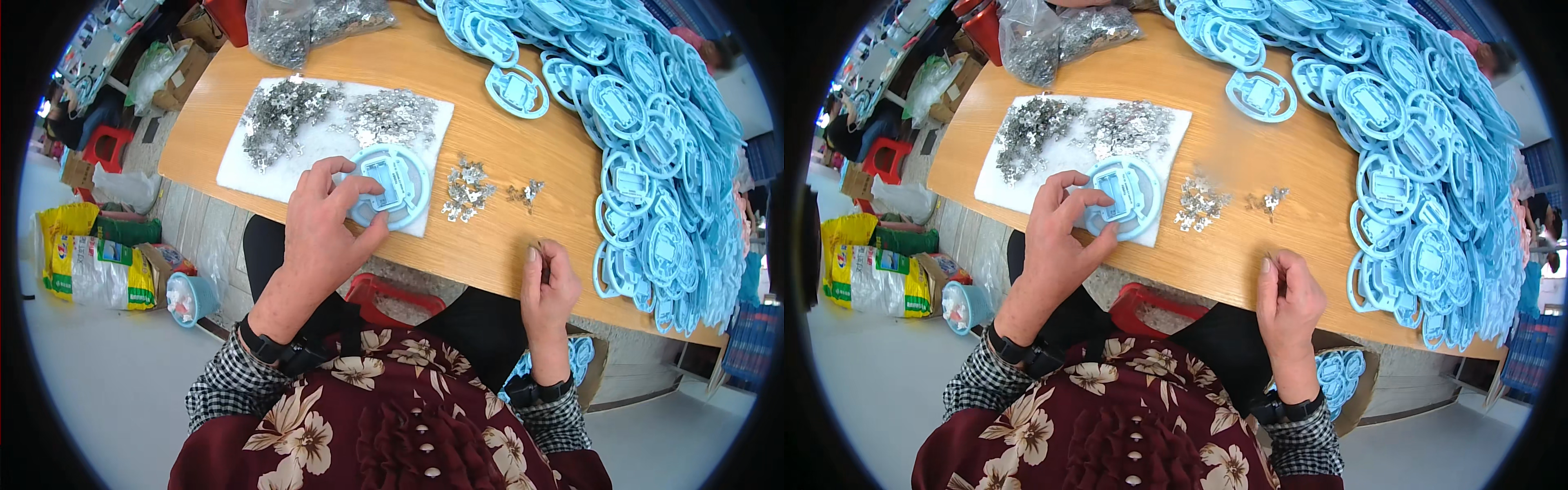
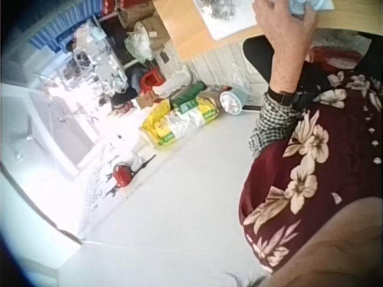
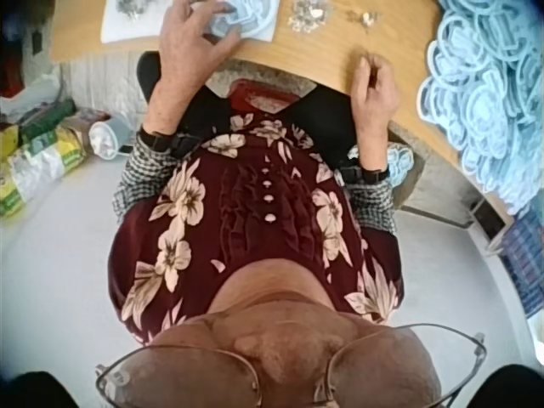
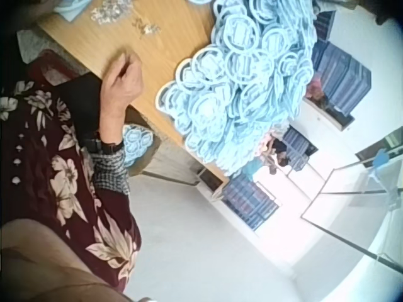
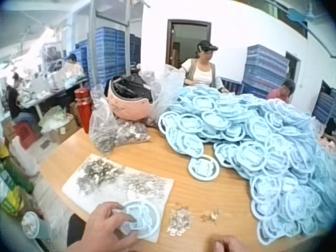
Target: Assembling small silver metal components into light blue circular plastic frames using a needle tool.
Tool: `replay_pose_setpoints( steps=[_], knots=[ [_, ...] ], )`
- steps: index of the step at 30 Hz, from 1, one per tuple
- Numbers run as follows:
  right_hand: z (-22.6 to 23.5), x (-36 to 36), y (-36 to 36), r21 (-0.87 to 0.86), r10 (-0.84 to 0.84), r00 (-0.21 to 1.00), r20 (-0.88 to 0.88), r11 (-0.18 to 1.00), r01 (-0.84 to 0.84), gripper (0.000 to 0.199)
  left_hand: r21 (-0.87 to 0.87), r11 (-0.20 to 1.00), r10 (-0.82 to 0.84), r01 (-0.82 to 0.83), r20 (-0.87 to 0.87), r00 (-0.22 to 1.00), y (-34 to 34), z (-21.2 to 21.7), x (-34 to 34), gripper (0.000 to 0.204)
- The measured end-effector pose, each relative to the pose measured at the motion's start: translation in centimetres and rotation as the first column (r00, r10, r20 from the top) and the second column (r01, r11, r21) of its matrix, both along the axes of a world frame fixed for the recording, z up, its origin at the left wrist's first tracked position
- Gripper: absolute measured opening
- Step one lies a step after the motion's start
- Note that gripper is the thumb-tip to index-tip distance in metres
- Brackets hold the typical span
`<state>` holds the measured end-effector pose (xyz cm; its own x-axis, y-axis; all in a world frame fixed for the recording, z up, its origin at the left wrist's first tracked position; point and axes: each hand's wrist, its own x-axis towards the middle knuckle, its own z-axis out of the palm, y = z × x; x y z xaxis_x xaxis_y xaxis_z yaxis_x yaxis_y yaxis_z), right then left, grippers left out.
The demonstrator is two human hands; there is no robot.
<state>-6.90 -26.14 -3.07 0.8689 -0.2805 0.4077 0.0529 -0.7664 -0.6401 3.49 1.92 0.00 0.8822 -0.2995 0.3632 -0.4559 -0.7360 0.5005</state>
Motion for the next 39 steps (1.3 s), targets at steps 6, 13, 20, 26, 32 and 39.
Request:
replay_pose_setpoints(
  steps=[6, 13, 20, 26, 32, 39],
  knots=[
    [0.2, 0.1, 0.0, -0.035, -0.009, 1.000, -0.014, 0.999, 0.008, 0.010, -0.022, 0.996, -0.087, 0.088, 0.053, 0.995, 0.1, 0.3, 0.4, 0.029],
    [1.1, 0.4, 0.1, 0.077, 0.008, 0.999, -0.032, 0.997, -0.006, 0.011, -0.079, 0.981, -0.164, 0.177, 0.149, 0.975, 1.1, -0.2, 0.8, 0.038],
    [5.5, 3.0, 5.3, 0.750, 0.325, 0.940, -0.106, 0.647, -0.139, 0.022, -0.205, 0.939, -0.233, 0.275, 0.206, 0.951, 0.4, 0.9, -0.5, 0.064],
    [4.0, 4.0, 5.1, 0.894, 0.517, 0.847, -0.121, 0.427, -0.133, 0.025, -0.274, 0.871, -0.328, 0.407, 0.291, 0.899, -0.7, 0.7, -1.6, 0.065],
    [2.6, 1.6, 3.4, 0.957, 0.494, 0.864, -0.097, 0.285, -0.056, 0.019, -0.862, 0.492, -0.500, -0.121, -0.394, 0.771, -0.7, -0.7, -2.8, 0.040],
    [4.1, 0.8, 4.6, 0.900, 0.539, 0.799, -0.265, 0.435, 0.005, 0.028, -0.828, 0.450, -0.544, -0.336, -0.552, 0.632, -2.3, 0.0, -2.6, 0.039]
  ],
)
